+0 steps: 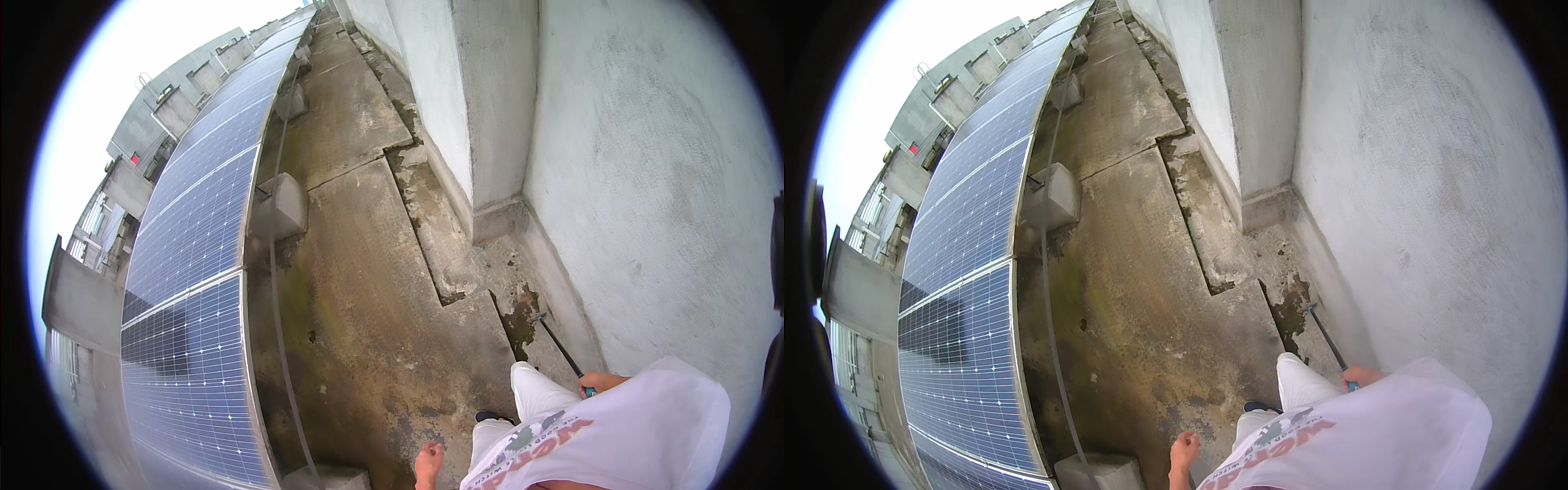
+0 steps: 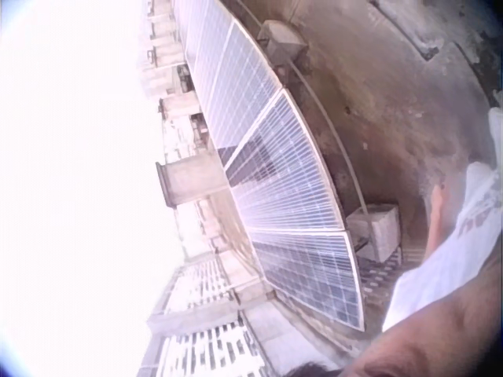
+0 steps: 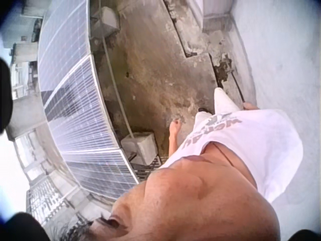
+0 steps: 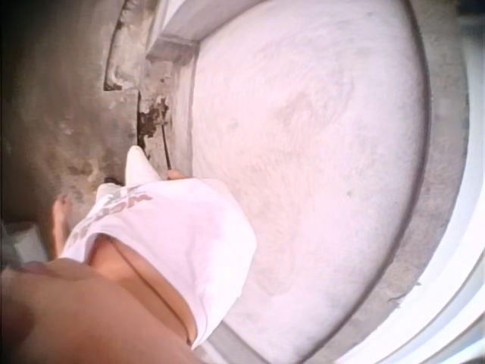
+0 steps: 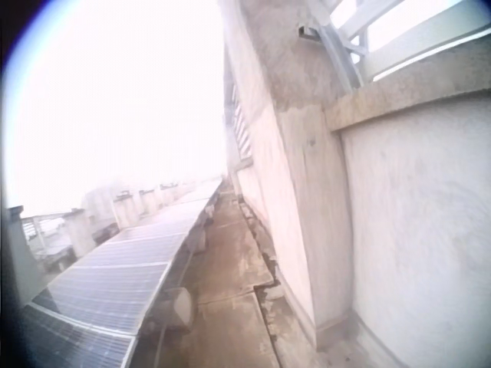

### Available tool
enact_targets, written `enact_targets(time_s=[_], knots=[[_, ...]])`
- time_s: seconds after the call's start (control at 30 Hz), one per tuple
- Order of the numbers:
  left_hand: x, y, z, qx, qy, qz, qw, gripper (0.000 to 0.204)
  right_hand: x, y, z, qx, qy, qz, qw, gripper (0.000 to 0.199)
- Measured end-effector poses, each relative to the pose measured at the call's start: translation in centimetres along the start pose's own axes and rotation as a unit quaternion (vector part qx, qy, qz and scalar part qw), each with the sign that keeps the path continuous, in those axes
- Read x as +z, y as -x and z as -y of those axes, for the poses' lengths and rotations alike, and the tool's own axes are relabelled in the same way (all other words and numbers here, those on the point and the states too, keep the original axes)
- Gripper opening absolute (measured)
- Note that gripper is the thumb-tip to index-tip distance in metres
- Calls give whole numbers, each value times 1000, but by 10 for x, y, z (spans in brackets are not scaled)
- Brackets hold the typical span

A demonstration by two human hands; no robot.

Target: The person uses a long-handled scraper to remove weeds and debris from cracks and crevices on a concrete rooftop. They pull out plants by hand and scrape along seams and edges, moving around the area to clear multiple spots.

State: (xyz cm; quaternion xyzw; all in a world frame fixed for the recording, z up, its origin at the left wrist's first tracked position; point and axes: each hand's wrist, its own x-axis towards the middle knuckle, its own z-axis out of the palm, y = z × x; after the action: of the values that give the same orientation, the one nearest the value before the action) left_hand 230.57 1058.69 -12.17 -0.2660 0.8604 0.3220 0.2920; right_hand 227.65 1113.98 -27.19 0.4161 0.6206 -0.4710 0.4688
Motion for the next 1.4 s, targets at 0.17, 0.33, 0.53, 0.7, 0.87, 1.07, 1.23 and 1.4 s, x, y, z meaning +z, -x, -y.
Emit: enact_targets(time_s=[0.17,0.33,0.53,0.7,0.87,1.07,1.23,1.4], knots=[[-48,-75,-66,41,1,14,999,44,-14,-32,46,-88,196,6,977,25],[-68,-153,-88,-19,237,52,970,35,-46,16,182,-34,311,20,950,27],[-75,-262,-19,-151,337,8,929,30,-76,86,381,-11,486,28,873,29],[-126,-335,-113,-218,410,2,885,29,-61,104,530,-11,606,-2,795,30],[-184,-445,-160,-220,434,23,873,27,-15,68,649,-68,575,-14,815,30],[-306,-574,-176,-242,427,46,870,25,67,77,786,-138,460,-48,876,25],[-498,-710,-216,-173,386,4,906,23,94,44,892,-134,404,-34,904,23],[-653,-822,-373,-82,374,-130,915,18,94,-16,1001,-123,381,-18,916,21]])
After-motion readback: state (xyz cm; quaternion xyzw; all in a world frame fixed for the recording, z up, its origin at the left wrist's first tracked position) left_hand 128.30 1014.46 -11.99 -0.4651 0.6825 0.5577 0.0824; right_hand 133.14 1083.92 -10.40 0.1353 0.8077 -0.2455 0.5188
